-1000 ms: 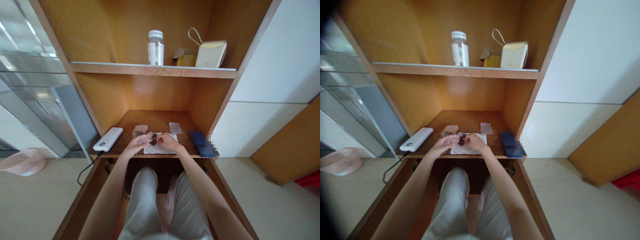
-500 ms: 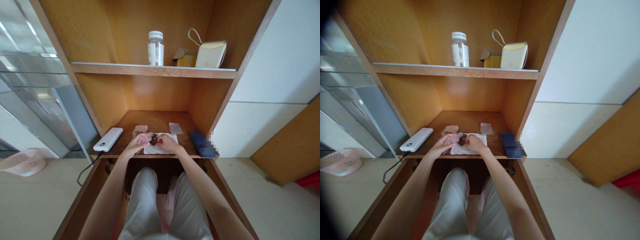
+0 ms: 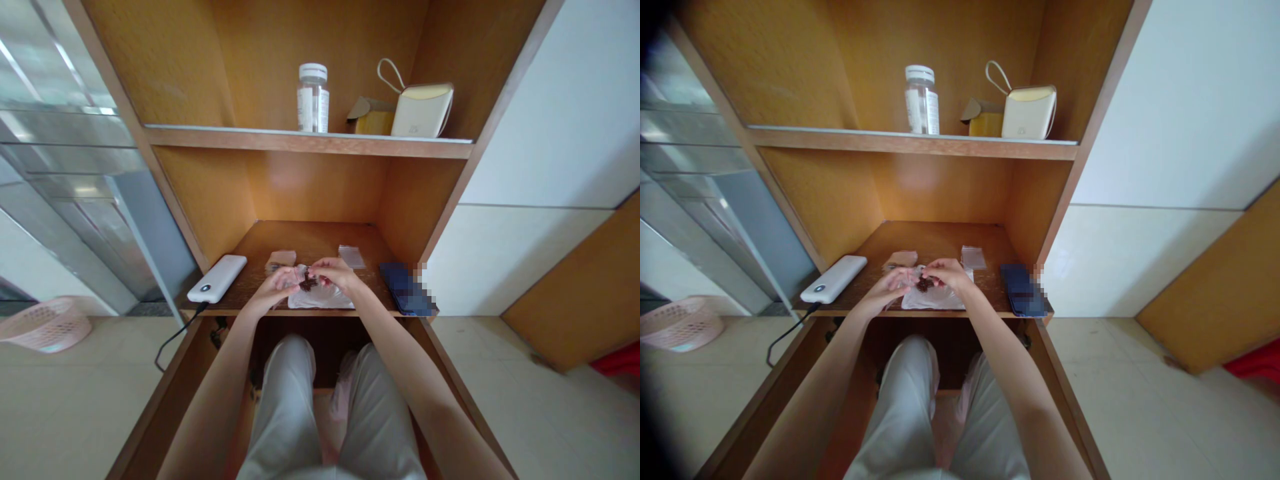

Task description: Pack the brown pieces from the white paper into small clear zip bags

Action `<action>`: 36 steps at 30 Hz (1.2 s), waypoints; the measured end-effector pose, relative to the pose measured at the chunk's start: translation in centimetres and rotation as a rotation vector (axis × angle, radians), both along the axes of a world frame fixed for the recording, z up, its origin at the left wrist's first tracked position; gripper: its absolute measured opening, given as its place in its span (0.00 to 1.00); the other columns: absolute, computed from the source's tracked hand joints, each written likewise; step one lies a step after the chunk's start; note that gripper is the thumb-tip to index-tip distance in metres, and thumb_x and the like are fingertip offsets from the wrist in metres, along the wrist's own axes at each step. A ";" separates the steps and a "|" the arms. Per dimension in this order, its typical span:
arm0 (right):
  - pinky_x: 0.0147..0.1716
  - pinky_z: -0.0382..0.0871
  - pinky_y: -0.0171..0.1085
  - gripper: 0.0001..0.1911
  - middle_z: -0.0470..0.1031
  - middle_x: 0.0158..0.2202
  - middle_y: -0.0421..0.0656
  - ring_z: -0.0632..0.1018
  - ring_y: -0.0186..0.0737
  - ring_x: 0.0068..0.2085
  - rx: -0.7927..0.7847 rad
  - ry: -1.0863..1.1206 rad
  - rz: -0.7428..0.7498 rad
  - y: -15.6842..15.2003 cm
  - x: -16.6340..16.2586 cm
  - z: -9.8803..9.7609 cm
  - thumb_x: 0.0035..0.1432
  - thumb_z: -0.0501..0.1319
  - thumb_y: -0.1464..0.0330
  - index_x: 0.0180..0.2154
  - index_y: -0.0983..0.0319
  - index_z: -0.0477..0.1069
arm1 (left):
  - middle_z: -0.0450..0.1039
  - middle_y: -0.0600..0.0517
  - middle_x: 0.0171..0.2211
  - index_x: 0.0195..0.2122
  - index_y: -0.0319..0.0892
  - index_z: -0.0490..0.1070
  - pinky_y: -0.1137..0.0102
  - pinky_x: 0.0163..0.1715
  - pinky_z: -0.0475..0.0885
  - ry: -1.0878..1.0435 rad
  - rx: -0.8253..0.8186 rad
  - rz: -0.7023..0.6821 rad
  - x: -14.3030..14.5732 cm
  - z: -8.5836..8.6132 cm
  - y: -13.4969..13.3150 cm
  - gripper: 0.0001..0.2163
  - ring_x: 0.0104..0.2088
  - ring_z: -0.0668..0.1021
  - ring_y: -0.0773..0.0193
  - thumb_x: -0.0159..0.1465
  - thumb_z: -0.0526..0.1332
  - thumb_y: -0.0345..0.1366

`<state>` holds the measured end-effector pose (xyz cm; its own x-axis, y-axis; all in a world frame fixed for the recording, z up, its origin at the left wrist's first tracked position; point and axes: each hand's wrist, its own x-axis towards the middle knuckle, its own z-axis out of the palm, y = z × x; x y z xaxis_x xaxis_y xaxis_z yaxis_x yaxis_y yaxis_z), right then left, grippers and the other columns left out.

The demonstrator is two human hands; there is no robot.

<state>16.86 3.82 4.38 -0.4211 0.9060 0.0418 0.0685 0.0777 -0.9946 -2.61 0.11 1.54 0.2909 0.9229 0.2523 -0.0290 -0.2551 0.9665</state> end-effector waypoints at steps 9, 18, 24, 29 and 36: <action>0.15 0.52 0.28 0.05 0.69 0.17 0.35 0.61 0.24 0.15 0.078 -0.051 0.000 -0.1 -1.6 0.6 0.46 0.64 0.70 0.29 0.65 0.75 | 0.72 0.48 0.42 0.42 0.43 0.67 0.63 0.49 0.63 0.037 0.017 -0.010 -0.1 -0.3 0.1 0.18 0.46 0.73 0.58 0.51 0.67 0.37; 0.19 0.59 0.26 0.06 0.72 0.19 0.37 0.68 0.25 0.18 0.235 -0.201 0.103 -0.9 -2.3 1.1 0.49 0.61 0.69 0.29 0.65 0.76 | 0.71 0.47 0.44 0.43 0.42 0.67 0.62 0.49 0.64 0.090 0.032 0.023 -0.2 -0.7 0.3 0.18 0.48 0.72 0.56 0.52 0.66 0.38; 0.23 0.63 0.28 0.09 0.76 0.25 0.41 0.71 0.28 0.21 0.383 -0.259 -0.041 0.0 -1.1 0.7 0.54 0.58 0.67 0.33 0.64 0.75 | 0.73 0.47 0.42 0.42 0.42 0.69 0.61 0.49 0.64 0.094 0.033 0.023 -0.3 -0.7 0.4 0.17 0.46 0.73 0.56 0.52 0.66 0.39; 0.34 0.64 0.32 0.05 0.76 0.31 0.44 0.74 0.34 0.32 0.651 -0.665 -0.022 0.0 0.1 0.1 0.49 0.60 0.76 0.29 0.65 0.75 | 0.72 0.46 0.43 0.43 0.42 0.68 0.61 0.48 0.64 0.072 0.004 0.019 -0.2 -0.7 0.3 0.19 0.45 0.73 0.57 0.51 0.67 0.39; 0.35 0.62 0.32 0.06 0.75 0.35 0.46 0.73 0.35 0.35 0.648 -0.811 0.059 0.0 0.0 -1.2 0.50 0.61 0.74 0.33 0.64 0.75 | 0.72 0.47 0.44 0.43 0.42 0.67 0.62 0.48 0.65 0.078 -0.006 0.020 -0.2 -0.6 0.2 0.19 0.45 0.73 0.57 0.50 0.68 0.39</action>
